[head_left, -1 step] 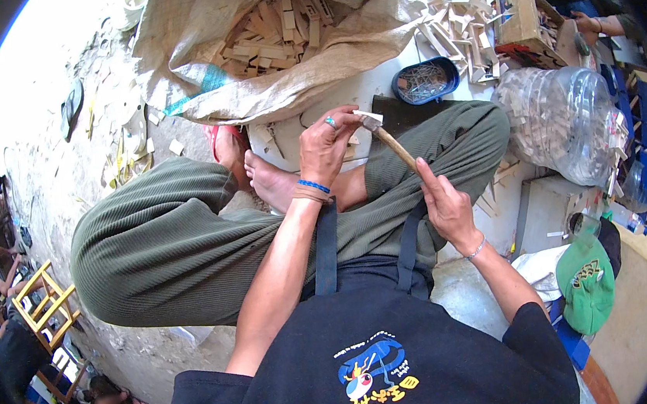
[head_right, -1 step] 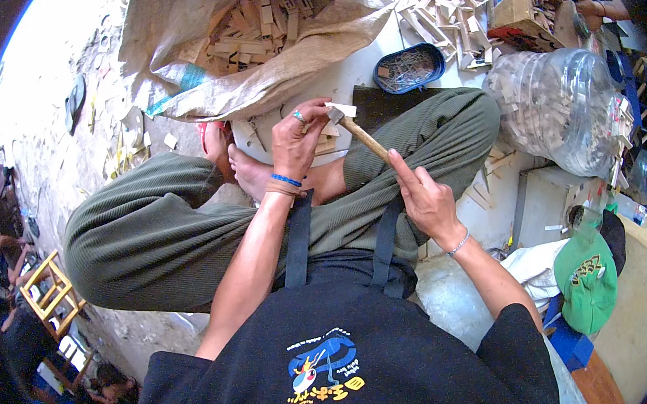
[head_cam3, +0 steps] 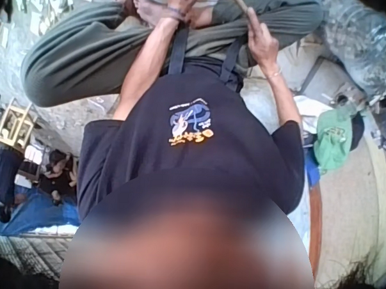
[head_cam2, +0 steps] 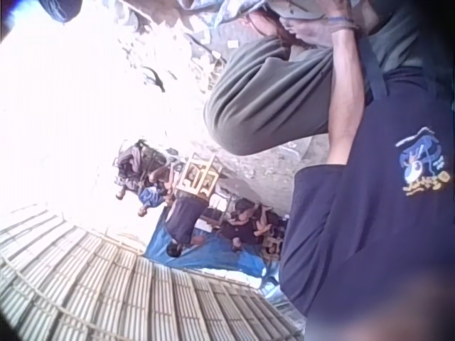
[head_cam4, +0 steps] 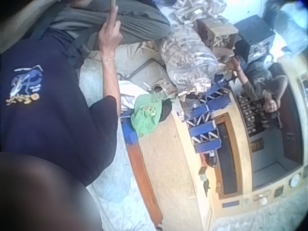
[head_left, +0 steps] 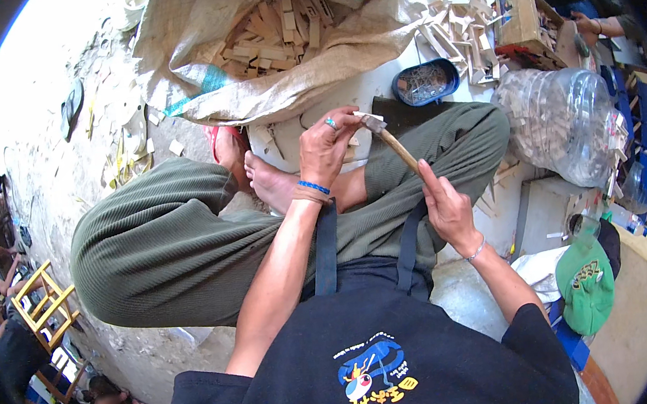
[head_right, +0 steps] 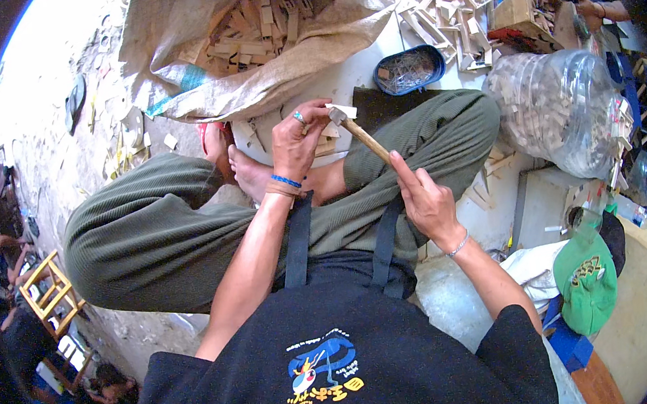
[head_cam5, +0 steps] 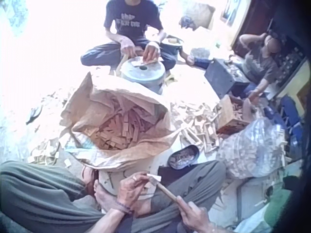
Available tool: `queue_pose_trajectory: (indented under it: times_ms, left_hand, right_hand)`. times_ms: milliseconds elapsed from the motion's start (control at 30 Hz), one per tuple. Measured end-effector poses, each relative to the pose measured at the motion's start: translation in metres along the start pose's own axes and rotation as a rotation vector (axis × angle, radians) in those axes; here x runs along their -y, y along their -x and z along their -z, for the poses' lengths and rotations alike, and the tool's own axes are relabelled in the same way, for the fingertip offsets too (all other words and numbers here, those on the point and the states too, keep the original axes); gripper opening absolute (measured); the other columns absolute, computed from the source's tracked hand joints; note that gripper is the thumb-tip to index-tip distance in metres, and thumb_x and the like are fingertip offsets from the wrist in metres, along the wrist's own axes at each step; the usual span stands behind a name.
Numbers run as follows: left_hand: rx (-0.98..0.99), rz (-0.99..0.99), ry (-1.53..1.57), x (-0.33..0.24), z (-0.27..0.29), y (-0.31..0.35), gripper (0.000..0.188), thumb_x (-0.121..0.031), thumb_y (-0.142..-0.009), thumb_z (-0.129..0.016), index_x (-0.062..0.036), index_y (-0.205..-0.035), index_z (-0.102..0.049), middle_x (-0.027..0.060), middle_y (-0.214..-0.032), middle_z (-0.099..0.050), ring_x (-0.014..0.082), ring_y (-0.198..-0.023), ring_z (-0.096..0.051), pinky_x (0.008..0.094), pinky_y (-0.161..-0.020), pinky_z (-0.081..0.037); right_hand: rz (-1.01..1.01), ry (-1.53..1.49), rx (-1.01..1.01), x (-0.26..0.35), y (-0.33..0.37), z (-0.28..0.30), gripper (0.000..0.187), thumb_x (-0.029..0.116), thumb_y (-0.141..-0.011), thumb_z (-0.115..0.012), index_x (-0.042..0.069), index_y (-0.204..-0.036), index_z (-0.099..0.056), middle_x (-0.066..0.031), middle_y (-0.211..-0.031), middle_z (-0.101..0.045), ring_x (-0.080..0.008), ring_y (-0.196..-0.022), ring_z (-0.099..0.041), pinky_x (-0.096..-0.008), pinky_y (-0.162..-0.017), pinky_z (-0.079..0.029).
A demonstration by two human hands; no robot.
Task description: The person sits on the floor and repeatedly picks up small wooden pieces and metal pins from a sack and a container. They insert the pins into the wood and use a hammer to tap them in place, then place the assembled pieces into a sack.
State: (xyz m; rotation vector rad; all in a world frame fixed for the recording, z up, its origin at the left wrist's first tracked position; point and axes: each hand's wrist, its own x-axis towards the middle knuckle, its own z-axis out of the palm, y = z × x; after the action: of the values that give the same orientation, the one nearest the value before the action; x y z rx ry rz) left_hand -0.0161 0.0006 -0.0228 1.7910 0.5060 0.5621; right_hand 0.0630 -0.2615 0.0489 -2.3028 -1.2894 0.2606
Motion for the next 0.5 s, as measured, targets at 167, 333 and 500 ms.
queue_pose_trajectory:
  times_ms: [167, 333, 500]
  left_hand:
    - [0.004, 0.014, 0.007, -0.0017, 0.0011, 0.0005, 0.014, -0.002, -0.091, -0.076, -0.0059, -0.104, -0.076, 0.0084, -0.113, -0.079, 0.0219, -0.098, -0.077, 0.0322, -0.083, -0.061]
    - [0.009, 0.021, -0.010, -0.0025, 0.0032, 0.0015, 0.014, 0.000, -0.091, -0.076, -0.0047, -0.105, -0.076, 0.0086, -0.114, -0.079, 0.0190, -0.098, -0.077, 0.0306, -0.084, -0.061]
    - [0.014, 0.017, -0.013, -0.0006, 0.0030, -0.0002, 0.013, -0.001, -0.090, -0.077, -0.0042, -0.103, -0.077, 0.0090, -0.114, -0.079, 0.0183, -0.097, -0.077, 0.0303, -0.083, -0.061]
  right_hand:
    - [-0.014, 0.007, 0.013, -0.0007, 0.0005, 0.0006, 0.068, 0.004, -0.097, -0.067, 0.022, -0.159, -0.048, -0.0100, -0.078, -0.051, -0.0307, -0.057, -0.058, -0.0456, -0.053, -0.050]
    - [-0.001, -0.007, -0.017, 0.0016, 0.0014, 0.0005, 0.066, 0.006, -0.098, -0.067, 0.023, -0.159, -0.048, -0.0097, -0.078, -0.050, -0.0297, -0.056, -0.058, -0.0451, -0.053, -0.049]
    - [-0.032, 0.013, -0.023, 0.0019, 0.0003, -0.0015, 0.066, 0.006, -0.098, -0.067, 0.023, -0.159, -0.049, -0.0097, -0.077, -0.051, -0.0298, -0.057, -0.058, -0.0442, -0.053, -0.049]
